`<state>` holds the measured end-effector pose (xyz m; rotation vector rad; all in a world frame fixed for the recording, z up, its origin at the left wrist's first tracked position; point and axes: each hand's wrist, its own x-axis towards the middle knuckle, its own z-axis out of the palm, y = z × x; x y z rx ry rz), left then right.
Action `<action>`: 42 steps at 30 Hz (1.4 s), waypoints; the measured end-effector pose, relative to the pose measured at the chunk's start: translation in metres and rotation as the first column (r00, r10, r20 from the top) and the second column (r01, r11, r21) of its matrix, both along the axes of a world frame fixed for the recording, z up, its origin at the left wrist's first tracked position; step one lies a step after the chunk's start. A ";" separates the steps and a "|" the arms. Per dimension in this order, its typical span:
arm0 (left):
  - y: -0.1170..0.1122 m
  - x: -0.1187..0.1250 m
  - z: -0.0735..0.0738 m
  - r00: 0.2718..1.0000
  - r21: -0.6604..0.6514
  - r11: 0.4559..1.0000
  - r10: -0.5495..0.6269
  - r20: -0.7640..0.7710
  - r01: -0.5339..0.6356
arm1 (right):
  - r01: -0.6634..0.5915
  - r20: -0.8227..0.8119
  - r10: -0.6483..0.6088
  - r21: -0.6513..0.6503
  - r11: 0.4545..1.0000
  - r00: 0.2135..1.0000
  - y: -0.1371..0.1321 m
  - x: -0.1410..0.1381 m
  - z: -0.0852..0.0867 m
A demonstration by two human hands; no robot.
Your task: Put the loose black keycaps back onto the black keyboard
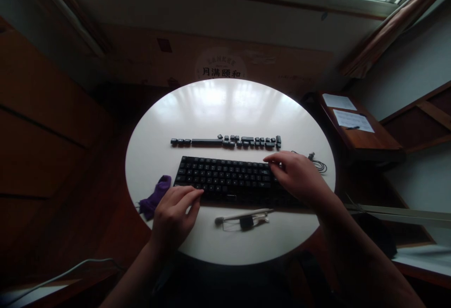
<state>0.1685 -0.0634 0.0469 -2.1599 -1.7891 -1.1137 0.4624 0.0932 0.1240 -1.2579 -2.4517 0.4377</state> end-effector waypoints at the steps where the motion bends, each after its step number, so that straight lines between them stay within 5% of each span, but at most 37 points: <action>1: 0.001 0.002 0.001 0.999 -0.009 1.000 0.003 -0.034 -0.003 | -0.008 -0.003 0.008 0.006 1.000 1.000 0.008 -0.003 0.002; 10: 0.017 0.012 -0.007 0.978 -0.090 0.993 -0.086 -0.189 0.070 | -0.092 0.171 0.095 -0.025 0.995 0.981 0.104 -0.109 0.004; 18: 0.015 0.009 -0.028 0.991 0.009 0.999 -0.052 -0.121 0.053 | -0.219 0.327 0.237 -0.091 0.972 0.915 0.132 -0.173 -0.022; 26: 0.014 0.009 -0.032 0.998 0.005 0.999 -0.045 -0.053 0.045 | -0.321 0.348 0.335 -0.098 0.942 0.876 0.133 -0.183 -0.030; 33: 0.013 0.008 -0.025 0.996 -0.036 0.998 -0.050 -0.068 0.048 | -0.287 0.299 0.288 -0.049 0.957 0.910 0.131 -0.186 -0.029; 37: 0.014 0.009 -0.022 0.994 -0.022 0.997 -0.072 -0.080 0.071 | -0.312 0.195 0.301 0.031 0.949 0.933 0.098 -0.157 -0.007; 42: 0.012 0.011 -0.016 0.993 -0.024 0.996 -0.089 -0.072 0.088 | -0.432 -0.001 0.433 0.065 0.899 0.901 0.027 -0.100 0.007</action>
